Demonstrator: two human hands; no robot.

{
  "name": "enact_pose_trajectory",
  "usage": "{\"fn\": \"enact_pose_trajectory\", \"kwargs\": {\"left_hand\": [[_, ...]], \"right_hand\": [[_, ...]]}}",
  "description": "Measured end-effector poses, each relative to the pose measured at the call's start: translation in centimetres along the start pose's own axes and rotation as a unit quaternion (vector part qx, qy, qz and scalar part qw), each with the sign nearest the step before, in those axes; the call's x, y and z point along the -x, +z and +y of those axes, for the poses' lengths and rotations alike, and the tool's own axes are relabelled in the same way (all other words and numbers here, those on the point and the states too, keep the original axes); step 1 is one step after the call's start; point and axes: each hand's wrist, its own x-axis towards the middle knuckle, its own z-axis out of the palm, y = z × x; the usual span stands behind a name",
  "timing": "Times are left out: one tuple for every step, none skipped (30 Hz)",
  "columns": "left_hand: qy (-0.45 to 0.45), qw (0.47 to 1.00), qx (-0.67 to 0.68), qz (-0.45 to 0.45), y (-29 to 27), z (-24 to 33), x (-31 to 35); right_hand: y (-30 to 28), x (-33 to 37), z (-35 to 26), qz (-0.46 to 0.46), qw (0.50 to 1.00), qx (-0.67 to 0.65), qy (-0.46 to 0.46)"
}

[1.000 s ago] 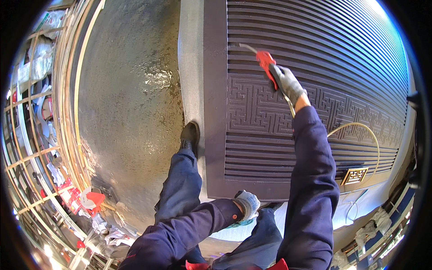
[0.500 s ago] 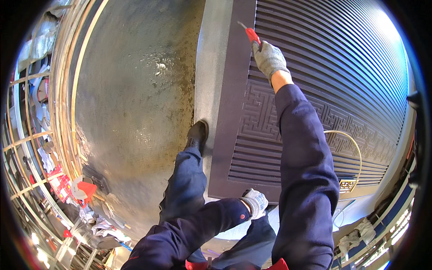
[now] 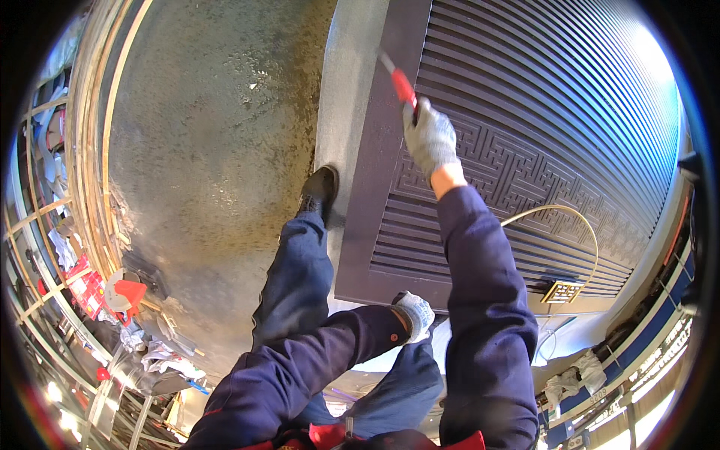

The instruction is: The person uses a handheld spray gun to apply a dark coating to a large flat panel with horizontal ribs and a geometric pattern. They move the spray gun in steady passes across the surface, covering the panel systematically.

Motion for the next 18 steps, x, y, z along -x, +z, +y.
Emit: {"fn": "enact_pose_trajectory", "kwargs": {"left_hand": [[-0.006,1.0,-0.007,-0.01,0.2,0.0,-0.2],[-0.015,0.999,-0.013,-0.031,0.5,0.1,-0.4],[-0.022,0.998,-0.017,-0.053,0.8,0.3,-0.5],[-0.013,1.0,-0.01,-0.026,1.2,0.2,-0.4],[-0.004,1.0,-0.013,-0.005,1.6,0.2,-0.3],[0.008,1.0,-0.008,0.022,2.1,0.2,-0.1],[0.014,0.999,-0.005,0.04,2.5,0.2,0.0],[0.014,1.0,-0.016,0.02,2.7,0.4,-0.2],[0.017,0.999,-0.034,0.025,3.0,0.7,-0.2],[0.019,0.999,-0.044,-0.011,3.2,1.0,-0.5],[0.018,0.998,-0.052,-0.038,3.3,1.4,-0.8],[0.013,0.997,-0.046,-0.069,3.7,1.9,-0.8],[0.015,0.993,-0.045,-0.104,4.0,2.3,-0.9],[0.025,0.992,-0.048,-0.112,4.4,2.7,-0.9],[0.027,0.99,-0.049,-0.129,4.9,2.9,-0.9],[0.029,0.988,-0.059,-0.139,5.4,3.0,-1.1],[0.022,0.988,-0.061,-0.139,6.0,2.9,-1.2],[0.022,0.988,-0.066,-0.141,6.6,2.9,-1.3]], "right_hand": [[0.1,-1.3,-0.3,0.061,0.998,-0.027,0.021],[0.2,-2.4,-0.4,0.075,0.996,-0.043,0.01],[0.3,-2.7,-0.3,0.116,0.992,-0.049,0.009],[0.2,-2.5,0.3,0.085,0.994,-0.071,0.001],[0.0,-1.5,1.3,0.049,0.993,-0.106,-0.011],[0.1,0.7,2.5,0.042,0.988,-0.144,-0.047],[0.1,3.2,4.0,0.048,0.973,-0.188,-0.124],[-0.1,6.3,6.1,0.076,0.958,-0.276,-0.018],[-0.2,9.8,8.4,0.103,0.923,-0.37,0.034],[-0.8,12.5,11.1,0.149,0.825,-0.521,0.162],[-1.0,15.0,13.4,0.199,0.695,-0.64,0.261],[-0.3,17.4,14.9,0.16,0.708,-0.642,0.245],[0.4,19.7,16.2,0.16,0.721,-0.619,0.267],[1.6,22.0,16.7,0.077,0.765,-0.6,0.22],[3.1,23.8,16.6,-0.001,0.799,-0.552,0.237],[4.6,25.1,16.4,-0.014,0.821,-0.534,0.201],[6.1,26.2,15.8,-0.036,0.838,-0.506,0.201],[7.4,26.7,15.3,-0.052,0.832,-0.51,0.212]]}}
